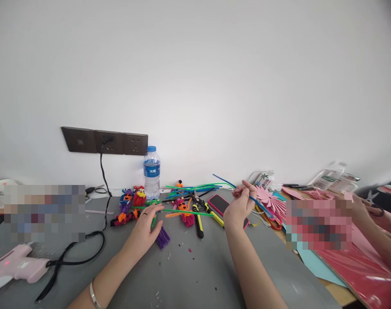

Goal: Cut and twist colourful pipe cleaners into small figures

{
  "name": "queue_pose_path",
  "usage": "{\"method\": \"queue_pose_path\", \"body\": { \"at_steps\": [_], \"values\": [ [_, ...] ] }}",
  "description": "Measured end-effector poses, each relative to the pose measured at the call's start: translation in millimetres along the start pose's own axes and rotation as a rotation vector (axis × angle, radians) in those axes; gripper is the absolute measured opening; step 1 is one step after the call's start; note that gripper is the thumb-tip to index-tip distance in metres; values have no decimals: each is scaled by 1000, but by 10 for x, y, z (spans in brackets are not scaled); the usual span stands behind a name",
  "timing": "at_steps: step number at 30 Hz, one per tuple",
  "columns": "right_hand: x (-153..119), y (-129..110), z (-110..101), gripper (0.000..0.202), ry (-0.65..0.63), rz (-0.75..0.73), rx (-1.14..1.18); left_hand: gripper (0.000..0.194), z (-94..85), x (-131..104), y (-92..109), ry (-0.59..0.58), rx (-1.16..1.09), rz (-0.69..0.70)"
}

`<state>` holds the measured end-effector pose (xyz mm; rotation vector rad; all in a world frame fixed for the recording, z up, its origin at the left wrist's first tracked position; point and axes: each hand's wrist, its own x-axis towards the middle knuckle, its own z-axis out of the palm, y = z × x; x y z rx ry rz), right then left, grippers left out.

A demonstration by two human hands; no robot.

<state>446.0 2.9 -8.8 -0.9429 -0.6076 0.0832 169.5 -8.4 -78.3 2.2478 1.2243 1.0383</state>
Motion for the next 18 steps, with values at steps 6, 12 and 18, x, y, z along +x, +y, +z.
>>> {"method": "queue_pose_path", "body": {
  "at_steps": [6, 12, 18],
  "values": [
    [-204, 2, 49, 27, -521, -33, -84, 15, -1, 21, -1, -9, 41, 66],
    [-400, -65, 105, 28, -653, -163, -265, 31, -13, 38, 4, 96, 84, 89],
    [-379, -115, 98, 25, -732, -363, -345, 43, -92, 30, 127, 189, 46, 25]
  ]
}}
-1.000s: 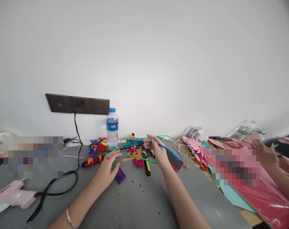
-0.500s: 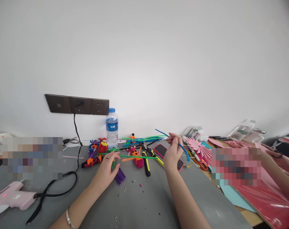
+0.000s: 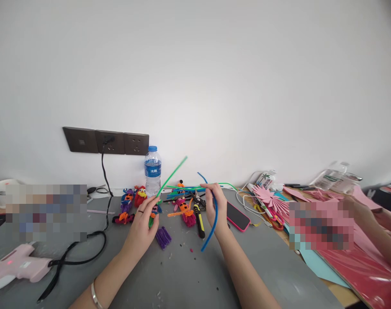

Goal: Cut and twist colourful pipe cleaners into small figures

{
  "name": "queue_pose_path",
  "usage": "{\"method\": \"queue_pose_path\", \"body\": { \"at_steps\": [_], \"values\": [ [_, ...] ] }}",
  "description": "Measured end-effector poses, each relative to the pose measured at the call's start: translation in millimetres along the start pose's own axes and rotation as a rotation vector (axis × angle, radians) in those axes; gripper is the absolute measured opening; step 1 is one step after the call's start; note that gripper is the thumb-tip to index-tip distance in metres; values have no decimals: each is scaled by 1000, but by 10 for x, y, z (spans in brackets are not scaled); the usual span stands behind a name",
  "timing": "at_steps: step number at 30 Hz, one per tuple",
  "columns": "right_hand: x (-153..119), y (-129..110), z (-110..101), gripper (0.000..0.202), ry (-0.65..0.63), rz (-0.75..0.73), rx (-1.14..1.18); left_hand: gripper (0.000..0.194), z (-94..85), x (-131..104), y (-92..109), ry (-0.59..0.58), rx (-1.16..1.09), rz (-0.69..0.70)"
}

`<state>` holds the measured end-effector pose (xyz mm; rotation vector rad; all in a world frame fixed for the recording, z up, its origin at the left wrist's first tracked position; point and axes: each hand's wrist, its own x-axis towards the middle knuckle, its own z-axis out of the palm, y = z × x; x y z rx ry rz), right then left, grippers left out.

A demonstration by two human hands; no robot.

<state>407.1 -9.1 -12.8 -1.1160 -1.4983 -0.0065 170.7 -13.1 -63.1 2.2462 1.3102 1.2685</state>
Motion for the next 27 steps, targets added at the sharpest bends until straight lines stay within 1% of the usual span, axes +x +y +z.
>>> {"method": "queue_pose_path", "body": {
  "at_steps": [1, 3, 5, 6, 7, 8, 9, 10, 11, 12, 14, 16, 17, 18, 19, 20, 21, 22, 23, 25, 27],
  "values": [
    [-2, 10, -1, 24, -88, -22, 3, 44, -10, 2, 16, 0, -3, -3],
    [-18, 46, 17, 18, -323, -86, -1, 46, -24, 4, 39, 0, -9, -3],
    [-49, 92, 61, 17, -548, -158, -28, 48, -32, 4, 53, 3, -11, 4],
    [-67, 115, 89, 17, -623, -186, -45, 49, -35, 4, 58, 6, -9, 7],
    [-83, 133, 116, 15, -665, -207, -56, 50, -38, 2, 62, 8, -4, 10],
    [-96, 143, 139, 16, -673, -212, -60, 52, -39, 0, 66, 12, 3, 12],
    [-104, 145, 155, 18, -648, -191, -50, 53, -40, -2, 70, 16, 10, 12],
    [-108, 136, 161, 21, -590, -141, -24, 54, -40, -4, 74, 20, 15, 13],
    [-105, 118, 158, 22, -502, -69, 16, 54, -40, -6, 79, 27, 18, 15],
    [-97, 93, 144, 21, -387, 13, 72, 55, -41, -8, 84, 35, 16, 19],
    [-63, 42, 92, 21, -99, 172, 235, 56, -43, -13, 97, 54, 6, 28],
    [-10, 14, 25, 23, 190, 294, 432, 56, -51, -18, 111, 72, -8, 36],
    [20, 15, -6, 25, 303, 345, 520, 56, -57, -21, 118, 80, -17, 41],
    [50, 23, -34, 28, 382, 394, 585, 55, -64, -24, 125, 85, -25, 51],
    [76, 37, -56, 30, 415, 440, 626, 53, -73, -27, 132, 82, -34, 64],
    [97, 53, -69, 32, 408, 487, 651, 52, -81, -30, 138, 74, -41, 81],
    [110, 65, -74, 34, 362, 536, 672, 50, -90, -32, 143, 63, -46, 102],
    [113, 70, -70, 35, 289, 585, 694, 49, -99, -34, 148, 51, -45, 126],
    [108, 67, -58, 35, 190, 629, 719, 49, -107, -35, 151, 38, -39, 150],
    [73, 33, -15, 34, -60, 691, 775, 49, -122, -37, 155, 21, -14, 195],
    [21, -27, 44, 32, -280, 712, 820, 50, -131, -38, 160, -4, 14, 241]
  ]
}}
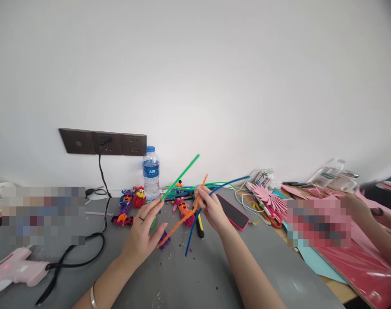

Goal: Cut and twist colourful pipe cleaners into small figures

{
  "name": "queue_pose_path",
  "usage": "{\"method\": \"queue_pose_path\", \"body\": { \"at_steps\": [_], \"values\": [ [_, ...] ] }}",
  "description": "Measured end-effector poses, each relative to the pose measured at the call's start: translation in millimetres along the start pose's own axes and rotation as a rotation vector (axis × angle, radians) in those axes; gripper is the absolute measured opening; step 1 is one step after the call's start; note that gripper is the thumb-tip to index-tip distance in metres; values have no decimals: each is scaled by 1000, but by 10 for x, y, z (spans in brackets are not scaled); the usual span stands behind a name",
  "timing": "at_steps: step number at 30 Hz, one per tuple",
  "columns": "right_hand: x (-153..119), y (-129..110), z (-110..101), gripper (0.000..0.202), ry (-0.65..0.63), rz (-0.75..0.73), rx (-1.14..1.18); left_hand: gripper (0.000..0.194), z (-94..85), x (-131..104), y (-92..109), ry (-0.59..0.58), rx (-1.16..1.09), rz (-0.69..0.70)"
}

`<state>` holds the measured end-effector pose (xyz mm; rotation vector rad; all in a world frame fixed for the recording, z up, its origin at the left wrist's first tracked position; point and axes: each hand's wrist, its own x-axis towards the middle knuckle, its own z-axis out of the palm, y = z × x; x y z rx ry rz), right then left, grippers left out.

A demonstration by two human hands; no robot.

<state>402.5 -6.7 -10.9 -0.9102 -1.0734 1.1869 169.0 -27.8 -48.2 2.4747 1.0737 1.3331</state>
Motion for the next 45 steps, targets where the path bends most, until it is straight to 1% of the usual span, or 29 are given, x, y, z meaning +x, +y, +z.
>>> {"method": "queue_pose_path", "body": {
  "at_steps": [1, 2, 5, 7, 10, 12, 14, 17, 19, 22, 24, 25, 27, 28, 29, 30, 32, 35, 38, 40, 42, 45],
  "values": [
    [-20, 20, 43, 31, -65, 27, -2, 50, 0, -1, 2, -25, 5, 19],
    [-39, 37, 85, 31, -104, 40, 4, 50, 5, -2, 5, -55, 5, 33],
    [-81, 57, 185, 29, -142, 30, 46, 51, 48, -7, 4, -130, 5, 46],
    [-98, 44, 229, 26, -164, 13, 89, 47, 88, -6, -4, -130, 22, 30],
    [-117, 17, 272, 23, -195, 7, 152, 42, 124, 1, -24, -91, 23, -1],
    [-126, 21, 290, 25, -198, 32, 176, 41, 124, 2, -39, -69, -4, -5],
    [-134, 52, 302, 30, -204, 68, 191, 41, 115, -7, -53, -65, -22, 3],
    [-144, 123, 314, 35, -270, 136, 190, 42, 102, -31, -68, -91, -30, 25],
    [-147, 165, 319, 32, -297, 174, 176, 44, 95, -40, -67, -122, -37, 43],
    [-125, 194, 306, 28, -291, 202, 149, 45, 87, -31, -52, -135, -37, 47],
    [-82, 181, 254, 29, -242, 177, 144, 44, 87, -18, -41, -109, -28, 16],
    [-52, 166, 211, 30, -187, 147, 156, 45, 88, -11, -38, -94, -24, -9],
    [15, 124, 93, 32, -37, 84, 206, 45, 90, 1, -38, -65, -20, -58],
    [46, 104, 27, 34, 22, 75, 230, 45, 91, 4, -40, -56, -22, -75],
    [72, 86, -36, 34, 48, 90, 233, 44, 92, 7, -44, -53, -28, -85],
    [90, 74, -89, 34, 47, 129, 216, 44, 93, 9, -49, -55, -38, -91],
    [100, 71, -146, 33, -5, 221, 168, 43, 95, 8, -59, -60, -64, -103],
    [52, 99, -92, 31, -117, 301, 108, 49, 98, -2, -72, -83, -102, -116],
    [-23, 119, 36, 27, -227, 273, 88, 60, 98, -17, -76, -118, -114, -108],
    [-57, 116, 102, 26, -273, 240, 94, 60, 100, -22, -73, -133, -108, -99],
    [-65, 111, 135, 26, -278, 218, 107, 56, 108, -23, -69, -143, -103, -81],
    [-27, 120, 121, 28, -207, 197, 137, 49, 127, -18, -62, -128, -79, -60]
  ]
}}
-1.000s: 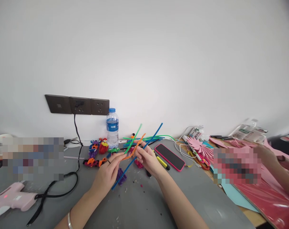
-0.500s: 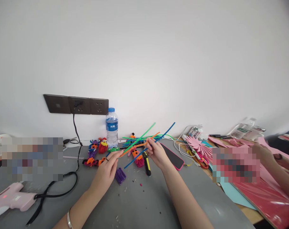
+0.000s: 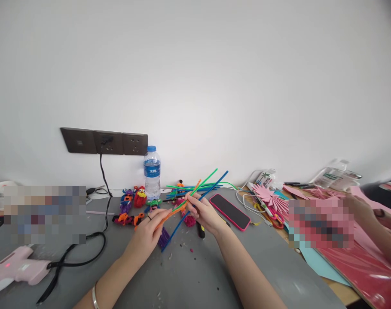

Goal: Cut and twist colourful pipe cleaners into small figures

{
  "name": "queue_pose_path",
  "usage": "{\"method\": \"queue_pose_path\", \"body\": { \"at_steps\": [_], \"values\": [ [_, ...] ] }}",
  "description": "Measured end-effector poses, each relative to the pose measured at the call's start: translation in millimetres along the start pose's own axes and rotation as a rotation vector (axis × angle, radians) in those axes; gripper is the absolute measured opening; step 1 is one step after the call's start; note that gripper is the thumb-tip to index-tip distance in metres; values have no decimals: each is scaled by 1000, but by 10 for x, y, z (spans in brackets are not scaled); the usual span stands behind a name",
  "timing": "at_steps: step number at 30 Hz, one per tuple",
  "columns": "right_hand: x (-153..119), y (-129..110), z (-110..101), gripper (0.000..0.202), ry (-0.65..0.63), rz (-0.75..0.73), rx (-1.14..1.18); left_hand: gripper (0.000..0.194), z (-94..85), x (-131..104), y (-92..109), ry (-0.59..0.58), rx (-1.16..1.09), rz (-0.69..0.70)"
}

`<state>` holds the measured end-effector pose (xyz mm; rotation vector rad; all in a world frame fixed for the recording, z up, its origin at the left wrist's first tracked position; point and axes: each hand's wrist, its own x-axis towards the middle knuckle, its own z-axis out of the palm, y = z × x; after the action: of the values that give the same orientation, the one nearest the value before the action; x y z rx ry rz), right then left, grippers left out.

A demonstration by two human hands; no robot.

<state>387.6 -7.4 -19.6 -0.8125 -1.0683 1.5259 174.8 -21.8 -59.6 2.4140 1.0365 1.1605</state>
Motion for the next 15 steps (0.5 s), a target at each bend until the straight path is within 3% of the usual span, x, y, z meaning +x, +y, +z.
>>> {"method": "queue_pose_path", "body": {
  "at_steps": [6, 8, 12, 15],
  "values": [
    [149, 12, -330, 26, 323, -154, 159, 50, 3, 18, 38, 101, -46, -101],
    [188, 12, -483, 24, 413, -135, 187, 50, -13, 26, 54, 155, -40, -119],
    [196, -22, -655, 19, 438, -95, 192, 48, -31, 38, 69, 181, 13, -126],
    [149, -73, -600, 10, 415, -70, 211, 45, -23, 35, 57, 161, 12, -123]
  ]
}}
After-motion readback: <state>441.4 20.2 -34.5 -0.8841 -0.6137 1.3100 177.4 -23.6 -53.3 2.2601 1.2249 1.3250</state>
